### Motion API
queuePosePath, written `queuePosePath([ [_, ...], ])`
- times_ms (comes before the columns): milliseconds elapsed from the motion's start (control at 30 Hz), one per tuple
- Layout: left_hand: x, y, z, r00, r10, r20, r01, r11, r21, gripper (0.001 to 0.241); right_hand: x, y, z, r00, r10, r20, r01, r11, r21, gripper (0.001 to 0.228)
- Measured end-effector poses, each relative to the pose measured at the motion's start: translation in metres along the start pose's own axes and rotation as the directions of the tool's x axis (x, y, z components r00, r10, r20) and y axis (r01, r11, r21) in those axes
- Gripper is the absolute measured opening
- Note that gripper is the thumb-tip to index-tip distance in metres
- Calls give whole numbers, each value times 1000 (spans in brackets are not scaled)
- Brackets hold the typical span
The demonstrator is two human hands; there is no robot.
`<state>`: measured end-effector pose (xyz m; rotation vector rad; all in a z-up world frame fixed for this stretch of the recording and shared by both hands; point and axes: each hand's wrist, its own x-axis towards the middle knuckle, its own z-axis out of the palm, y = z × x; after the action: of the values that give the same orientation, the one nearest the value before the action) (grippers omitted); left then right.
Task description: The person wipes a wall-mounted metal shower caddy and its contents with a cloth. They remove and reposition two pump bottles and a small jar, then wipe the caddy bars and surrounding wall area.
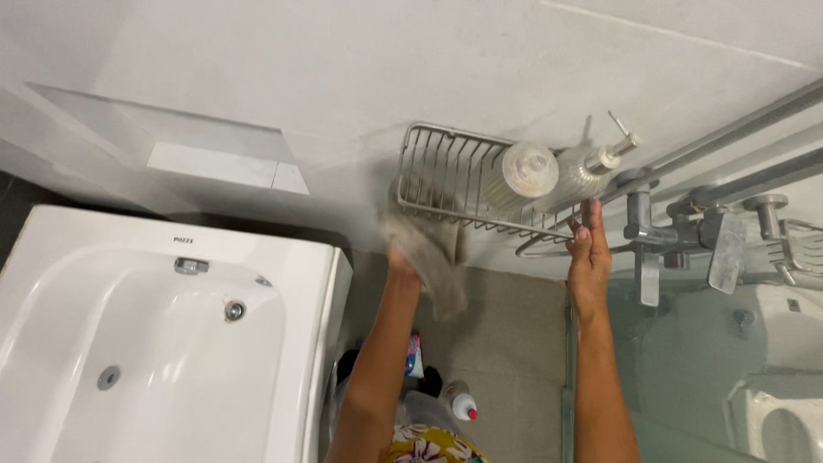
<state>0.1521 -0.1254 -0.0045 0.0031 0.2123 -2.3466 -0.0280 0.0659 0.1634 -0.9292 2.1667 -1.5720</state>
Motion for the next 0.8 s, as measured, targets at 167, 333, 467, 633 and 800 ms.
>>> queuePosePath([
  [167,24,-17,27,998,8,64,2,987,-163,44,8,9,-1,998,-57,2,57,998,35,62],
  [333,-26,-36,56,994,-9,-113,-17,974,-226,42,5,14,-3,999,-49,13,49,998,33,61],
  [467,-22,-51,53,914,225,-337,-239,971,2,36,5,16,-3,998,-61,23,59,997,52,62],
  [633,7,-43,-7,924,301,-234,-289,953,84,25,5,14,-3,996,-84,28,82,994,73,62],
  [800,23,-22,-68,924,337,-179,-306,935,180,17,2,13,0,998,-66,7,65,997,47,59],
])
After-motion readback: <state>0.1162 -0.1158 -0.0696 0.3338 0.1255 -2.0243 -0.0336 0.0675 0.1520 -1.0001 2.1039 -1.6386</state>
